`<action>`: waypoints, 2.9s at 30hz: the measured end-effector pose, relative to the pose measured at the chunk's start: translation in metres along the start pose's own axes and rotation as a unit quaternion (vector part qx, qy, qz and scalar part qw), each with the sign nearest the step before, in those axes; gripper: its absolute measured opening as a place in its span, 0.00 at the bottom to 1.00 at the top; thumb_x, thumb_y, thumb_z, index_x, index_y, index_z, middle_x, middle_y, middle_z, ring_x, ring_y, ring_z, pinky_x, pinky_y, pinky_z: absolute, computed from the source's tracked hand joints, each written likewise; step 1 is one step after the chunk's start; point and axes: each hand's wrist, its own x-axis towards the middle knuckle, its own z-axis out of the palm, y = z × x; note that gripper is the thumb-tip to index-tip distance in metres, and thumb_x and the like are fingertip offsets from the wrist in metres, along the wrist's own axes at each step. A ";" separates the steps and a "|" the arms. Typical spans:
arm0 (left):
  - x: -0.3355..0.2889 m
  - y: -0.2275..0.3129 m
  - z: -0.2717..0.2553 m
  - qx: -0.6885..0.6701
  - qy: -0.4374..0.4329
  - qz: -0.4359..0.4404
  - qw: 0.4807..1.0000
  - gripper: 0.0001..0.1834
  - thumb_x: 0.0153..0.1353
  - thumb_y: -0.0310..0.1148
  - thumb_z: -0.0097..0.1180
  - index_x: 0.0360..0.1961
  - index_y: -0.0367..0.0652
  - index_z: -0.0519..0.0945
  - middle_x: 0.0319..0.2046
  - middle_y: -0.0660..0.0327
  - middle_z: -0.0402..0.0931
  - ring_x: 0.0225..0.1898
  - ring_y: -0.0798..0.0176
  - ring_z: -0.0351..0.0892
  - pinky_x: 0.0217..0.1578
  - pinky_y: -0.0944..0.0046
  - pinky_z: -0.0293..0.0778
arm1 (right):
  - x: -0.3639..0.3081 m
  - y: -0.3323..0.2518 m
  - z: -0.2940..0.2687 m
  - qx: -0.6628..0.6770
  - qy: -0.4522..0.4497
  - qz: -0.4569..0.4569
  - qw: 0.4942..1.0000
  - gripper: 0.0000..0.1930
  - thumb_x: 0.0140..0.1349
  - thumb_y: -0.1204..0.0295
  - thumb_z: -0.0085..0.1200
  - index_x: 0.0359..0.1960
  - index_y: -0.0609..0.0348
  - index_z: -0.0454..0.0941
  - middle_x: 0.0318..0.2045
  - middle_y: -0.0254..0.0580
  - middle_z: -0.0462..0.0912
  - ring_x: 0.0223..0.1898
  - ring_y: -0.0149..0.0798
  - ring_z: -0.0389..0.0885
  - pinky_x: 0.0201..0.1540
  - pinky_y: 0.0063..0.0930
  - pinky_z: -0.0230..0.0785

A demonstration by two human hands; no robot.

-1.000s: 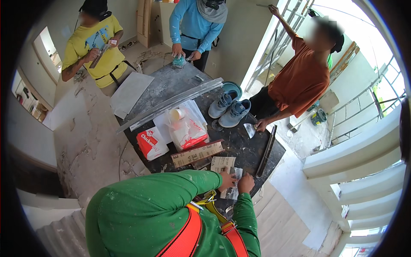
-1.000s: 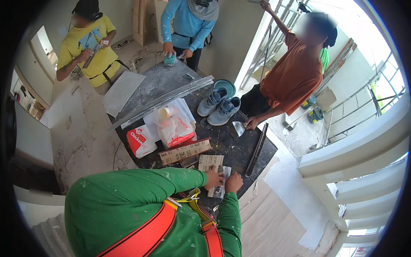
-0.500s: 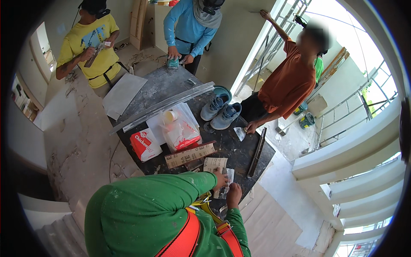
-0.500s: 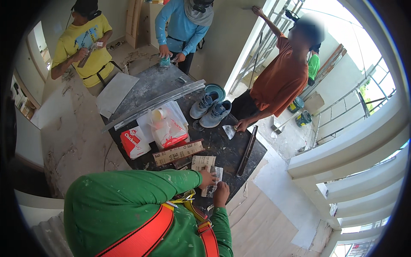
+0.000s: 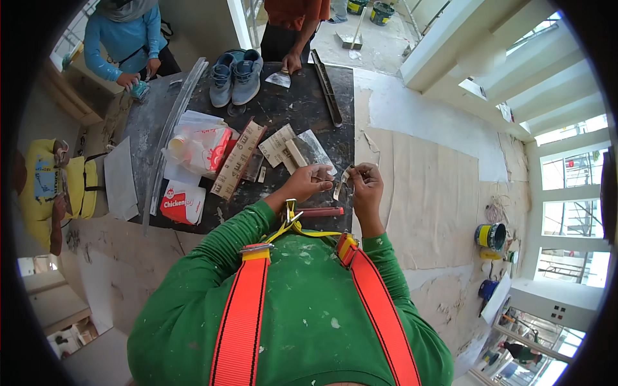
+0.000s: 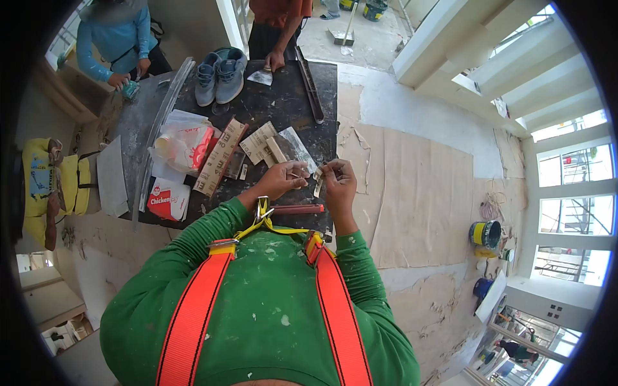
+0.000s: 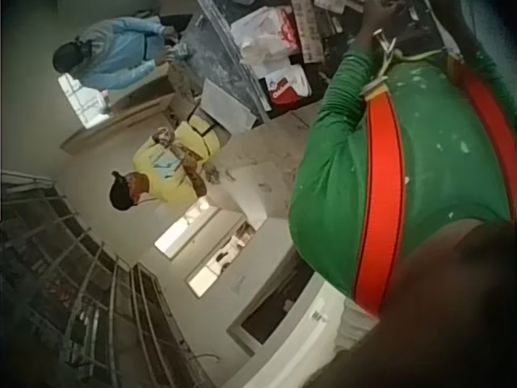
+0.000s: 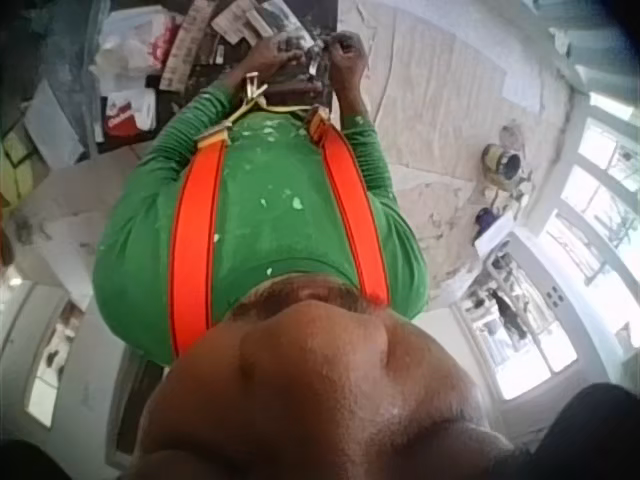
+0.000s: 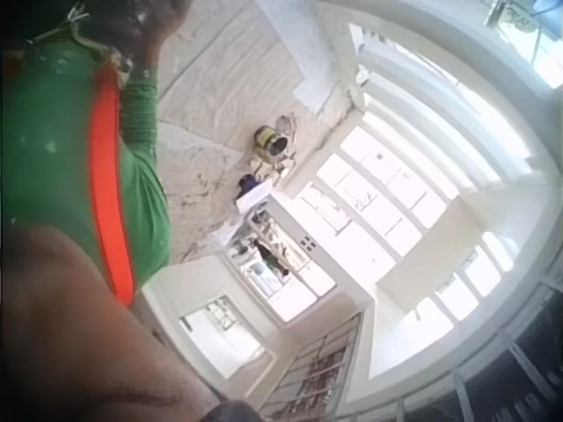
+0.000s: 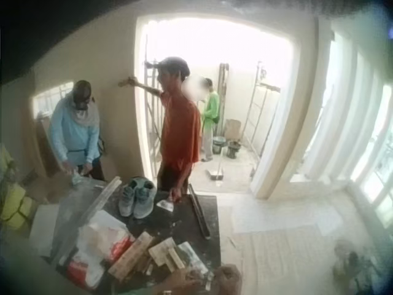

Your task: The person assembles a red pipe by inserting a small metal piece into one end and then inserting a wooden dowel into the other end. The person then picks up a plastic bag and walks through a doorway.

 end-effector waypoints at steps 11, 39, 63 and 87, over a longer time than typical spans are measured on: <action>-0.075 0.026 -0.017 -0.045 0.059 0.058 0.996 0.21 0.68 0.34 0.69 0.57 0.32 0.82 0.44 0.59 0.87 0.44 0.69 0.86 0.48 0.67 0.83 | -0.052 0.014 0.062 -0.104 -0.060 -0.032 0.992 0.05 0.70 0.80 0.61 0.46 0.64 0.80 0.38 0.39 0.87 0.41 0.30 0.87 0.48 0.25 0.79; -0.166 0.075 -0.070 -0.141 -0.081 -0.011 0.987 0.08 0.69 0.29 0.67 0.41 0.34 0.81 0.37 0.59 0.85 0.37 0.71 0.84 0.39 0.68 0.85 | -0.168 -0.062 0.161 -0.213 0.097 -0.025 0.972 0.06 0.67 0.77 0.65 0.42 0.66 0.85 0.36 0.43 0.91 0.37 0.31 0.89 0.43 0.27 0.80; -0.178 0.064 -0.099 -0.280 0.030 -0.040 0.959 0.10 0.67 0.30 0.68 0.45 0.37 0.86 0.33 0.63 0.86 0.28 0.73 0.79 0.32 0.72 0.75 | -0.145 -0.076 0.179 -0.334 -0.084 -0.345 0.873 0.13 0.57 0.82 0.70 0.44 0.63 0.87 0.42 0.48 0.88 0.41 0.47 0.90 0.43 0.35 0.83; -0.185 0.097 -0.095 -0.012 -0.001 0.152 0.988 0.12 0.67 0.31 0.70 0.47 0.34 0.86 0.39 0.59 0.88 0.41 0.70 0.86 0.44 0.69 0.81 | -0.163 -0.093 0.188 -0.176 0.013 -0.177 0.968 0.04 0.67 0.81 0.62 0.41 0.66 0.86 0.36 0.47 0.89 0.36 0.38 0.90 0.40 0.29 0.81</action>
